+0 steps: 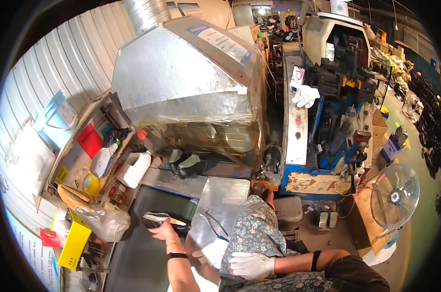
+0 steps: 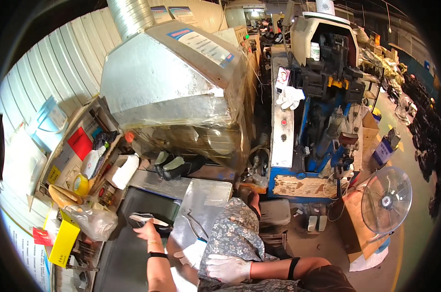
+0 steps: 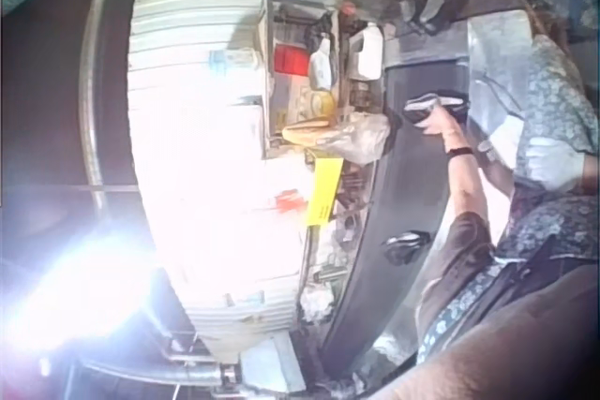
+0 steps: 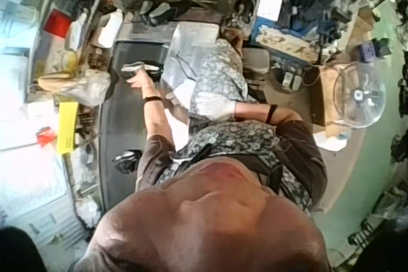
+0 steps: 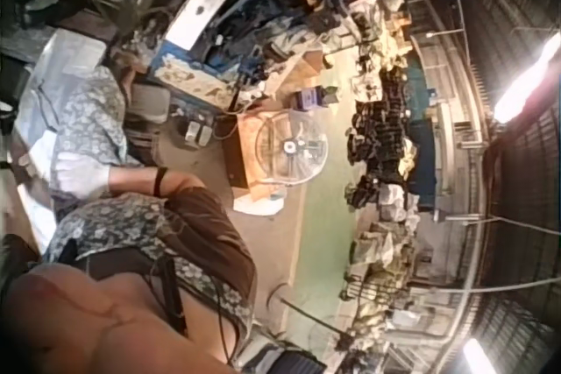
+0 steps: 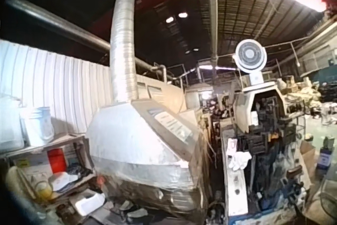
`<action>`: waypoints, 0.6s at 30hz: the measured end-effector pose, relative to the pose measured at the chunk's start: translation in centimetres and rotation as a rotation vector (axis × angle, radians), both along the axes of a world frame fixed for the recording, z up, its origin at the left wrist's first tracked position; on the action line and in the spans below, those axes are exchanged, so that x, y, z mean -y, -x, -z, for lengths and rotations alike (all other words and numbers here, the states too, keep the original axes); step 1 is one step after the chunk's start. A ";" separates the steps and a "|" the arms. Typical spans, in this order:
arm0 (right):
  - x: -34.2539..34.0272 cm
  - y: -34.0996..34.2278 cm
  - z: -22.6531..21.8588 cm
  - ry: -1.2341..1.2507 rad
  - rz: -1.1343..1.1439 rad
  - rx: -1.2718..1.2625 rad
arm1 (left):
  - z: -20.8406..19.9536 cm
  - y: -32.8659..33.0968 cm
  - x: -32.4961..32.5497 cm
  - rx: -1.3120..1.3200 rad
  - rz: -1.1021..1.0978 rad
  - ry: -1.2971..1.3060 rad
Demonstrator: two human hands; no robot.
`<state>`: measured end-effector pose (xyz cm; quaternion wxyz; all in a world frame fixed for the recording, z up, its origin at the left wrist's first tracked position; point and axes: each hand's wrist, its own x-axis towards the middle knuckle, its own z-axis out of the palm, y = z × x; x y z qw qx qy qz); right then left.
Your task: Cleaning and assembling footwear components on an industrial production line, including applying adhesives and inspecting soles.
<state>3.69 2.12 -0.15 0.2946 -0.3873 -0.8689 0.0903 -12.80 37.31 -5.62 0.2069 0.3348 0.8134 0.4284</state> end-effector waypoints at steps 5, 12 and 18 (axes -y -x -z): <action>0.8 0.5 0.0 -0.017 -0.014 0.013 | 2.0 4.2 -2.6 0.831 0.297 -0.013; 1.1 -2.1 -2.0 0.335 0.158 -0.544 | -8.4 7.5 14.6 1.086 0.906 0.064; -0.6 -5.5 -10.7 0.084 0.583 -0.697 | -13.2 4.0 29.4 0.821 1.406 0.175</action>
